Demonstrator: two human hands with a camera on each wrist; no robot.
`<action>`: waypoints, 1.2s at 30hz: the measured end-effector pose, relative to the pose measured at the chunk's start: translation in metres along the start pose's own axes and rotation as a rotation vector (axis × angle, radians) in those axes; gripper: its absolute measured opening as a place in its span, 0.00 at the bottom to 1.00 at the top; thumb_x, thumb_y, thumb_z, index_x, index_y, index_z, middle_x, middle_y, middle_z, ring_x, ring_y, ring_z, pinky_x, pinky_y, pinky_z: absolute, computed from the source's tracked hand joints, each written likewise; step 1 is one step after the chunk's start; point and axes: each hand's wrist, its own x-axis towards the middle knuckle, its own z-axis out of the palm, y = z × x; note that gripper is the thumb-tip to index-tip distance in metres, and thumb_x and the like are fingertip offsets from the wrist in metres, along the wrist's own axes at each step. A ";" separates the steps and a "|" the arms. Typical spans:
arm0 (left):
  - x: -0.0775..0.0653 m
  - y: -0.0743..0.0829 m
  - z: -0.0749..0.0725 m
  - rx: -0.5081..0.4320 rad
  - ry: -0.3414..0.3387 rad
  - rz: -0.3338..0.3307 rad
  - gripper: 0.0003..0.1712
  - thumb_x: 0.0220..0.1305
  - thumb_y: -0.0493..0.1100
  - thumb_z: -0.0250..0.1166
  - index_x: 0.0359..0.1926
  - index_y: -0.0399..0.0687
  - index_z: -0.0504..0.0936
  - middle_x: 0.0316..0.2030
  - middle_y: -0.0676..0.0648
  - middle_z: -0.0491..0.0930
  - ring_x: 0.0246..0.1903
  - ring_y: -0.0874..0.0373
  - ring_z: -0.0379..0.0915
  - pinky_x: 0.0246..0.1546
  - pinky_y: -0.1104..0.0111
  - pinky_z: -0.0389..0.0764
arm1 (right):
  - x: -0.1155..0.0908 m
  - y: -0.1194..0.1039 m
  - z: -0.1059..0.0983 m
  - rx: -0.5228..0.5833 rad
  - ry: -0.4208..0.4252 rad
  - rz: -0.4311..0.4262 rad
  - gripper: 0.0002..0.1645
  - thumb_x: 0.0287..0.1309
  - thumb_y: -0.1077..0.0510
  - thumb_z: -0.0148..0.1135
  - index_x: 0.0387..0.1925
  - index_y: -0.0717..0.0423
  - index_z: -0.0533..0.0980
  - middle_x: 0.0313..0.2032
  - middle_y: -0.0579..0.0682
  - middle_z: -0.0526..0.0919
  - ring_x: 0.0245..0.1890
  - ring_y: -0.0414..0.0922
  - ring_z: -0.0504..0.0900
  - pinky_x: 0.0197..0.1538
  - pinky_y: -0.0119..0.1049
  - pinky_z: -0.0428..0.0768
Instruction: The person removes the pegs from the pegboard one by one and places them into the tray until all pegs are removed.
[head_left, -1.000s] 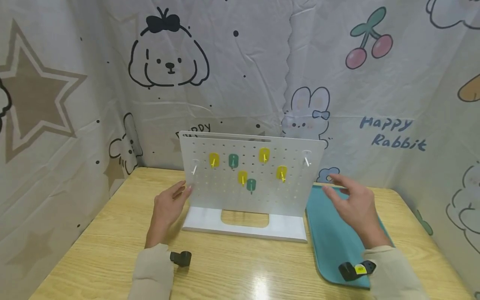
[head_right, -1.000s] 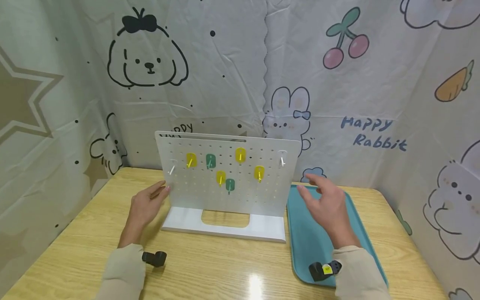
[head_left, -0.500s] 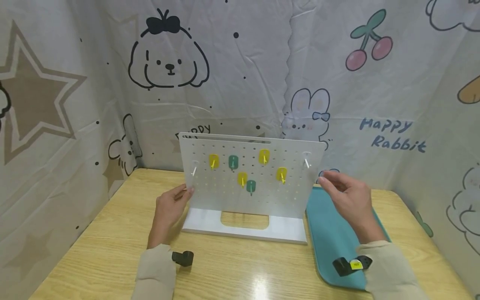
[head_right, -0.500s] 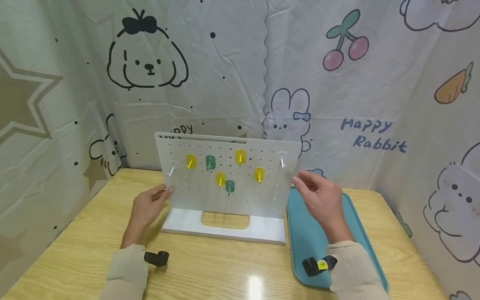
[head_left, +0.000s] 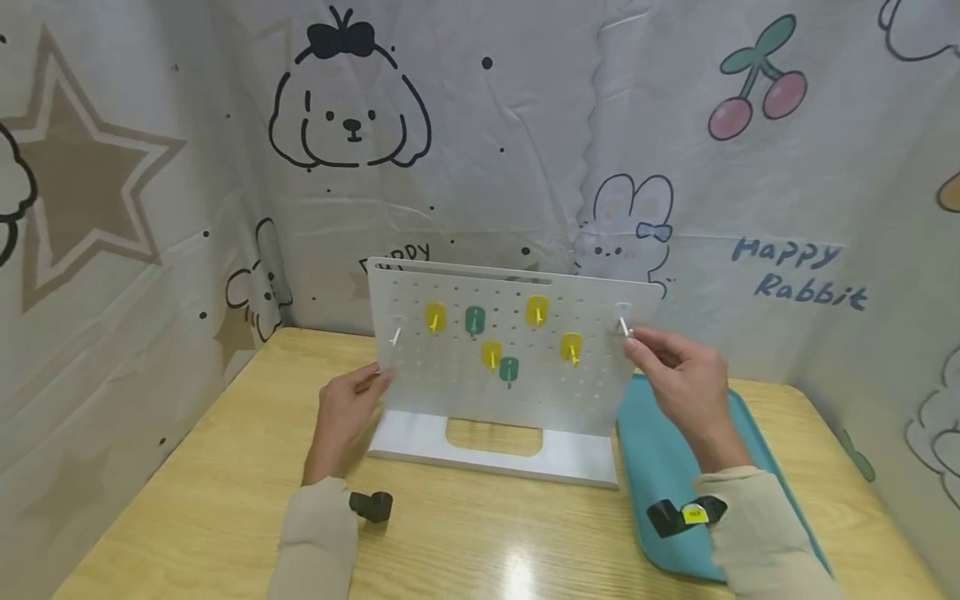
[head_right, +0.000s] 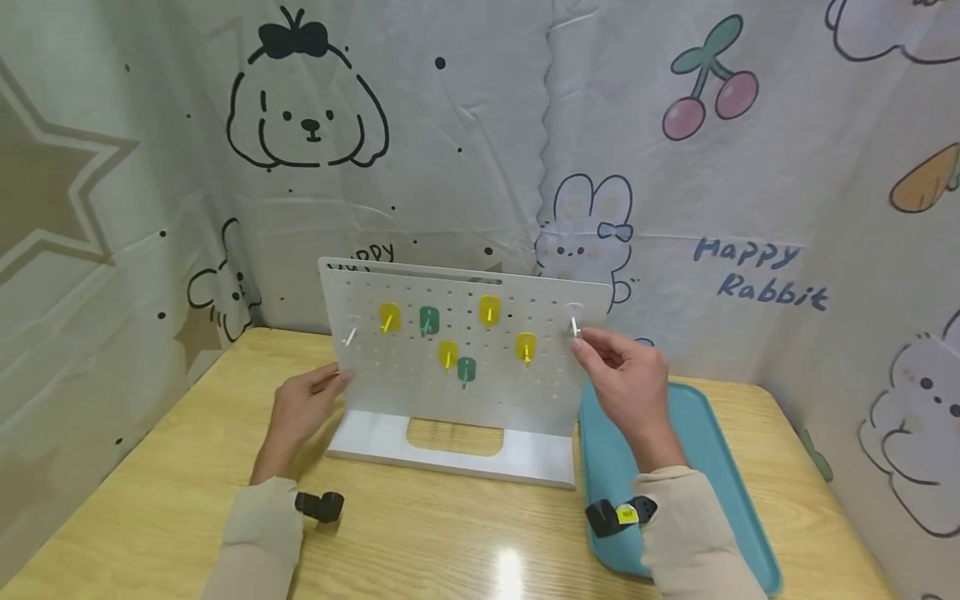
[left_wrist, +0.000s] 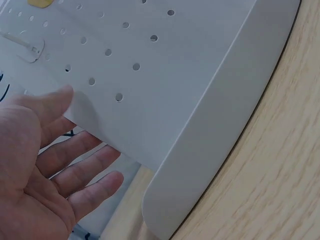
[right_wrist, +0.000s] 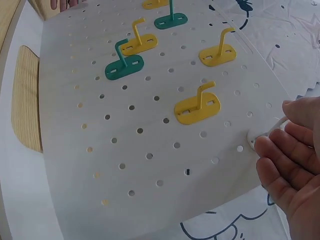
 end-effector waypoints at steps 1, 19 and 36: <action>0.001 0.001 0.001 -0.001 -0.001 -0.001 0.28 0.73 0.57 0.61 0.63 0.43 0.78 0.52 0.40 0.82 0.50 0.44 0.81 0.55 0.50 0.78 | 0.000 0.000 0.000 -0.001 0.009 0.002 0.19 0.68 0.53 0.65 0.50 0.64 0.82 0.45 0.57 0.86 0.43 0.50 0.85 0.41 0.16 0.77; 0.004 0.004 0.002 -0.004 0.063 -0.092 0.21 0.72 0.52 0.63 0.59 0.45 0.83 0.54 0.39 0.81 0.61 0.39 0.71 0.62 0.43 0.70 | 0.007 -0.009 0.004 -0.043 0.024 -0.008 0.18 0.69 0.52 0.64 0.47 0.64 0.84 0.37 0.57 0.88 0.37 0.50 0.86 0.37 0.16 0.75; 0.003 0.003 0.009 -0.041 0.074 -0.113 0.21 0.72 0.51 0.64 0.58 0.45 0.84 0.55 0.40 0.81 0.55 0.42 0.77 0.56 0.47 0.77 | 0.009 -0.010 -0.005 -0.066 0.033 -0.026 0.17 0.69 0.53 0.64 0.45 0.63 0.84 0.36 0.55 0.88 0.35 0.37 0.82 0.40 0.17 0.76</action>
